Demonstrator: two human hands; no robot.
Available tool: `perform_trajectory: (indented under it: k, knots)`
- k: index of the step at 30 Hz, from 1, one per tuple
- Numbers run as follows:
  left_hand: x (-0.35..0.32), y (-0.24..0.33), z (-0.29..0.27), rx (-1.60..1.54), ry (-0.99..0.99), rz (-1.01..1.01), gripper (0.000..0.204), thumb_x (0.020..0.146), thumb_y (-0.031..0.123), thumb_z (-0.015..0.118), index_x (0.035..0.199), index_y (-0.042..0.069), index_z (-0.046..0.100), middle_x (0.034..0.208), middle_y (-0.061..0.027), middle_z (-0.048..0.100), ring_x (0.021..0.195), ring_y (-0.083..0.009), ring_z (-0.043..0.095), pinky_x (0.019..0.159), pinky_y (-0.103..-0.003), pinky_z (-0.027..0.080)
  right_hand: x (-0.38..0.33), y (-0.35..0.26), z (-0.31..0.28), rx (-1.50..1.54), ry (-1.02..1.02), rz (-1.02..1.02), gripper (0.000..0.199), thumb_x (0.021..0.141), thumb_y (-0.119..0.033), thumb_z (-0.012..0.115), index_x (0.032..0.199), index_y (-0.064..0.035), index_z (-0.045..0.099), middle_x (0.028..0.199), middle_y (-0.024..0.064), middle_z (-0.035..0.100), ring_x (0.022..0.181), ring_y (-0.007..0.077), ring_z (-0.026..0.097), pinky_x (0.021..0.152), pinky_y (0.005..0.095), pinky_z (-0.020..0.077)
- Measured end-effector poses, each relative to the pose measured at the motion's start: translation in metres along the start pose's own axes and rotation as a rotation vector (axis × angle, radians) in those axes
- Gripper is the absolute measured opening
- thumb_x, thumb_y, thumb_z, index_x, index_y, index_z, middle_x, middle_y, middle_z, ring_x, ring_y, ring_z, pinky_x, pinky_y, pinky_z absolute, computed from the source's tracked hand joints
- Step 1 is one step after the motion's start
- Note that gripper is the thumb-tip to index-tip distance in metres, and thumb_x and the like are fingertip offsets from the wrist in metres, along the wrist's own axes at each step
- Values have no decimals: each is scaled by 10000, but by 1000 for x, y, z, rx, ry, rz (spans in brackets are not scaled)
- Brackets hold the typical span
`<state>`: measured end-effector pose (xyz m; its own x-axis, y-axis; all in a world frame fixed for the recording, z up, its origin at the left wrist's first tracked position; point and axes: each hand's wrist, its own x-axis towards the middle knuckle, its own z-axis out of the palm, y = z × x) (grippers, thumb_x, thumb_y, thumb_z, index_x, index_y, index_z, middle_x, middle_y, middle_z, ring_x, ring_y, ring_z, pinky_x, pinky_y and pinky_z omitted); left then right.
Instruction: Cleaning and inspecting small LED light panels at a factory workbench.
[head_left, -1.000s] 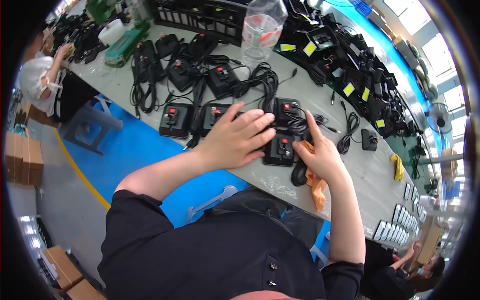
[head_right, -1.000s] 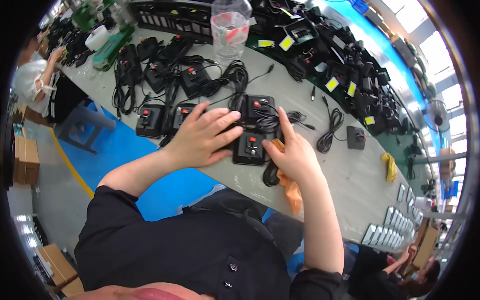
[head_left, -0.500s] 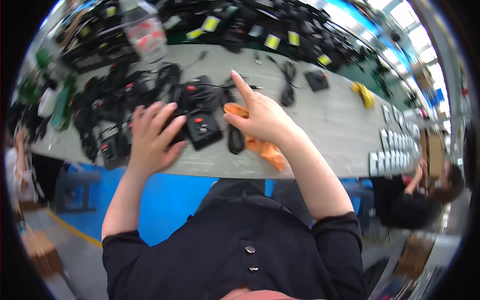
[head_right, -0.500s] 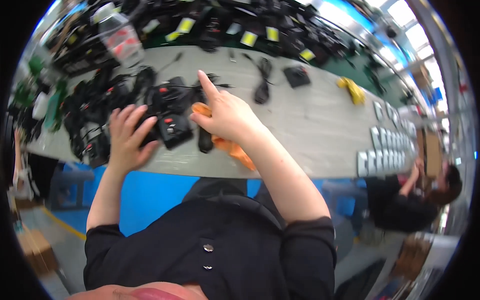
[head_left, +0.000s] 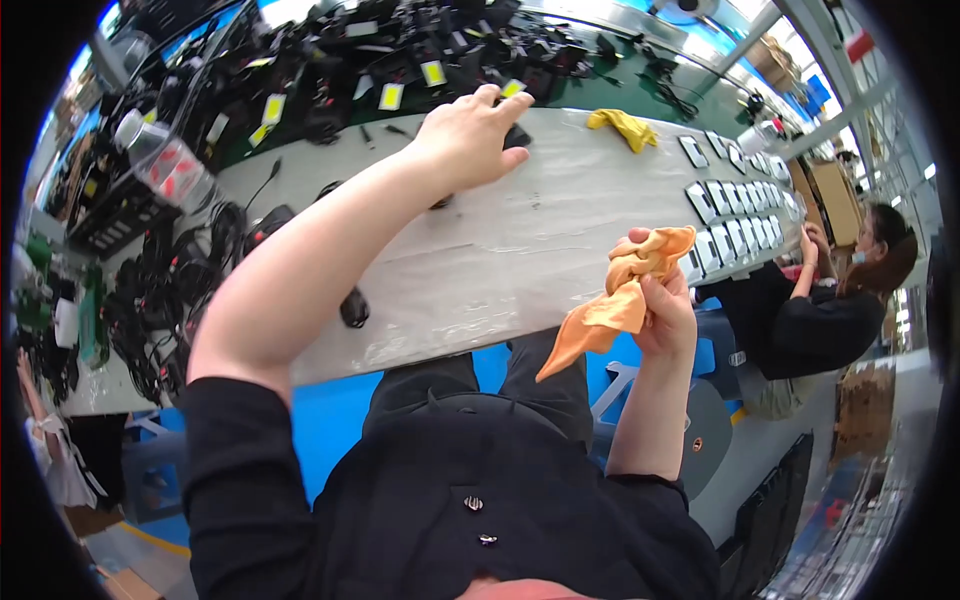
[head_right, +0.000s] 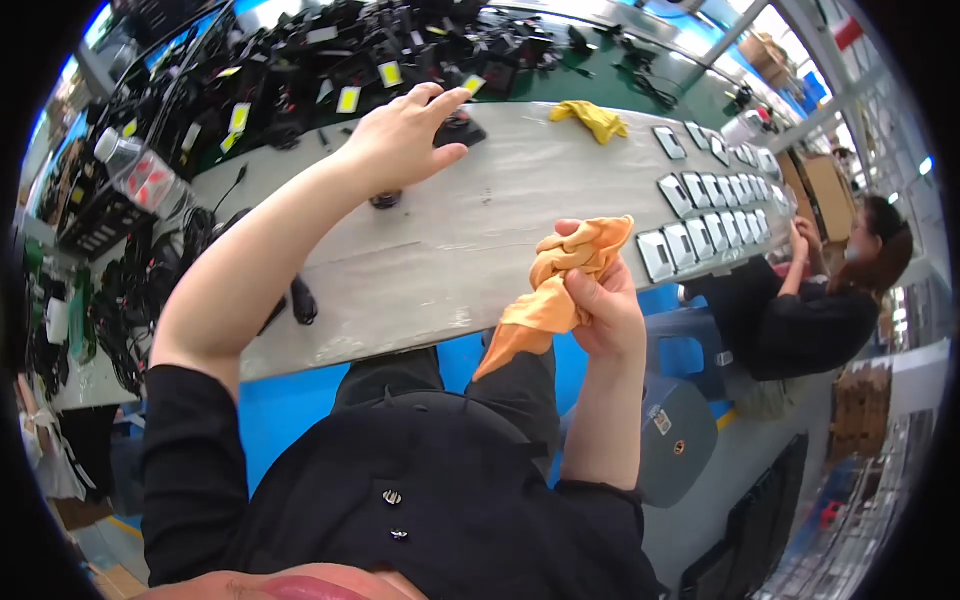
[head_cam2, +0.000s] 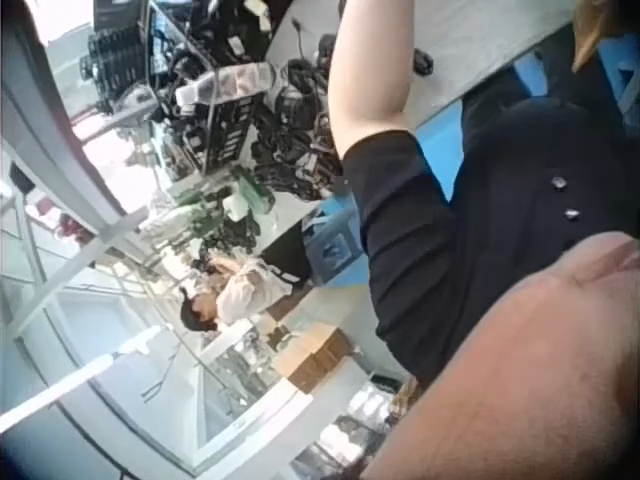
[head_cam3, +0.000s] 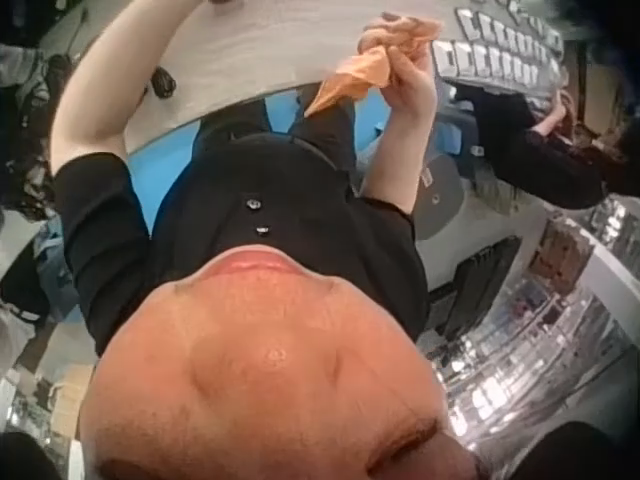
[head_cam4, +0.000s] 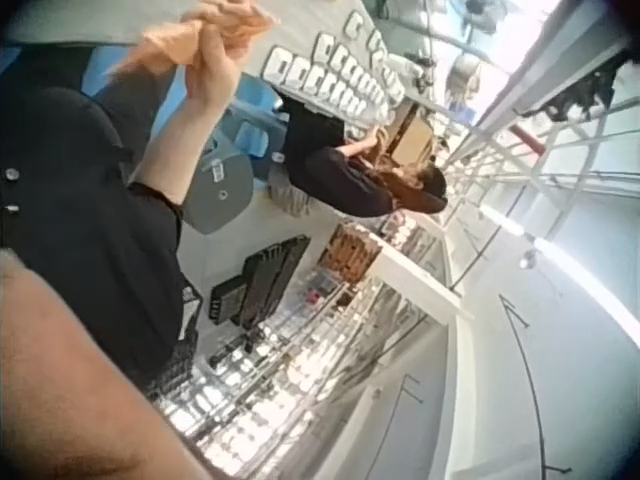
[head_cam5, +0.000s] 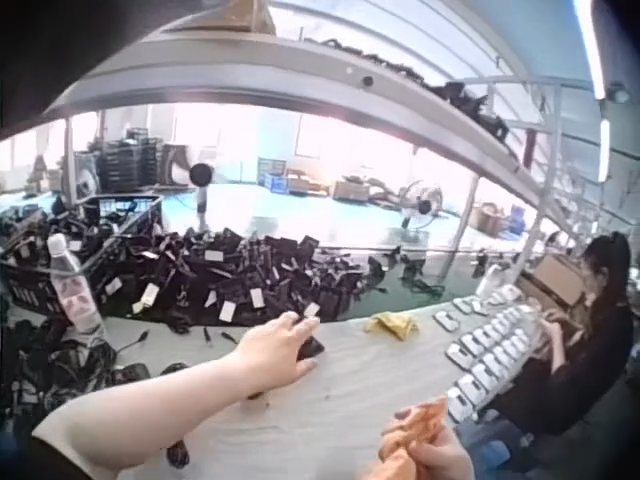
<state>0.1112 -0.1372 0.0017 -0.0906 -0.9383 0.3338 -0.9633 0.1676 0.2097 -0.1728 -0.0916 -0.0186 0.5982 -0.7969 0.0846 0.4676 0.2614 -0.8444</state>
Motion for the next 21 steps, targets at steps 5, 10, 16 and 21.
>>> perform_trajectory:
  k: [5, 10, 16, 21]
  knots:
    - [58, 4, 73, 175, -312, -353, 664, 801, 496, 635, 1357, 174, 466, 1367, -145, 456, 1238, -315, 474, 974, -412, 457, -30, -18, -15, 6, 67, -106, 471, 815, -52, 693, 1237, 26, 500, 1139, 120, 596, 1009, 206, 615, 859, 321, 502]
    - [37, 35, 63, -840, -103, -370, 529, 874, 416, 607, 1292, 107, 511, 1134, -124, 640, 1027, -246, 627, 830, -376, 521, -57, -26, -45, -74, 323, -215, 296, 843, 68, 612, 1131, 18, 569, 1037, 113, 646, 921, 192, 649, 774, 283, 532]
    - [-37, 118, 28, -2095, -351, -301, 584, 1002, 476, 297, 1345, 22, 431, 1258, -181, 561, 1109, -274, 597, 848, -406, 552, -30, -33, -14, -665, 453, -717, 235, 808, 2, 679, 1033, 4, 611, 998, 89, 639, 875, 159, 626, 747, 271, 509]
    - [-76, 150, 11, -2261, -260, -123, 564, 1020, 468, 237, 1367, 68, 432, 1233, -114, 578, 1134, -241, 571, 936, -383, 471, -4, -17, 15, -1196, 355, -1075, 342, 632, 30, 666, 965, -38, 629, 911, 115, 588, 853, 298, 598, 740, 367, 504]
